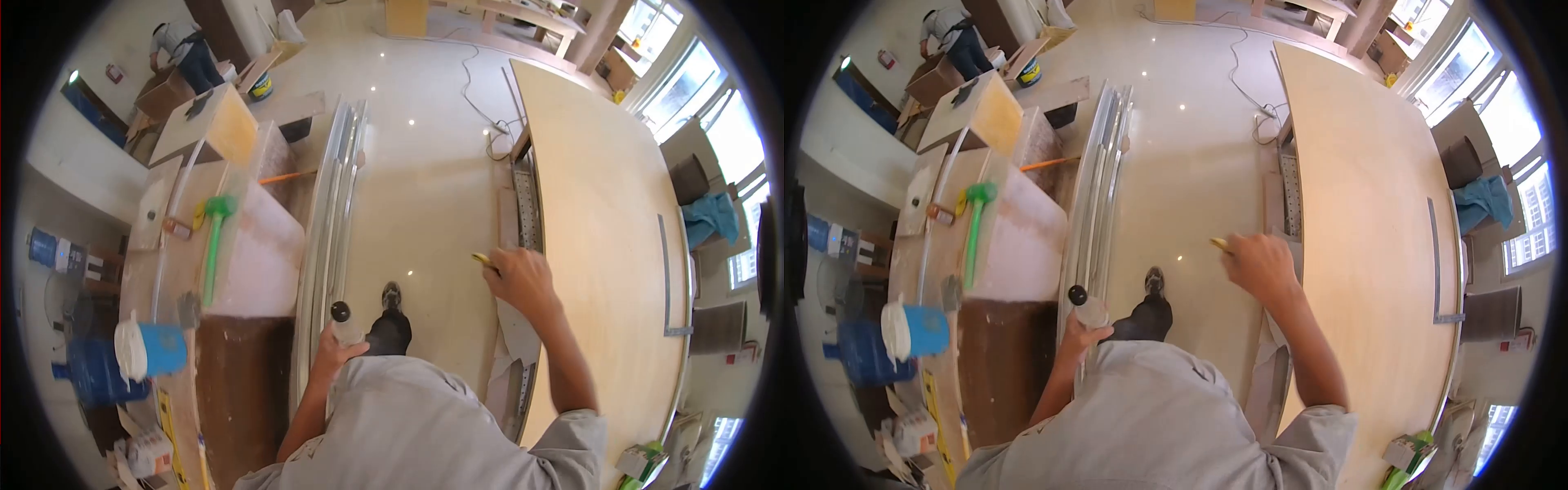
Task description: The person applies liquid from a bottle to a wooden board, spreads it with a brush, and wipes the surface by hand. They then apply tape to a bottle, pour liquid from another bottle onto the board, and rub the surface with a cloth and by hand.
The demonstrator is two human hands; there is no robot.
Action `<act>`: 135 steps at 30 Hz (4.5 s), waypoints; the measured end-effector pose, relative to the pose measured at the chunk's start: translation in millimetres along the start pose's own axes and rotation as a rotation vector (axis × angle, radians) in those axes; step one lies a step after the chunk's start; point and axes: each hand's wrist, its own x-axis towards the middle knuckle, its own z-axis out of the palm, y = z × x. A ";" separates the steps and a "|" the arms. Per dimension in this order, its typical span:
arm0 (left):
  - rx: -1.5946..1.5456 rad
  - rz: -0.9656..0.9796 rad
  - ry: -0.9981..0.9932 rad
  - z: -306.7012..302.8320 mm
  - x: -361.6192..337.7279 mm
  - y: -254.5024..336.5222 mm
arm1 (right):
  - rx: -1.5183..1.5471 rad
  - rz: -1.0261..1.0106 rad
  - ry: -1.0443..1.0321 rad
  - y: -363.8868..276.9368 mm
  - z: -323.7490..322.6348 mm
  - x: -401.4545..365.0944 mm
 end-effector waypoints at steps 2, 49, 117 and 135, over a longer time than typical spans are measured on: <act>0.006 -0.005 -0.065 5.8 75.2 15.7 | -0.010 0.303 -0.088 69.1 94.8 19.1; 0.104 0.064 -0.239 295.3 1626.6 502.9 | 0.712 1.219 -0.555 678.6 372.0 988.7; 1.388 0.104 -1.309 630.7 2568.0 515.6 | 0.591 2.919 1.393 536.3 444.0 1882.7; 1.512 0.421 -2.540 683.5 1992.4 361.7 | 1.258 3.019 2.074 327.7 500.9 1748.9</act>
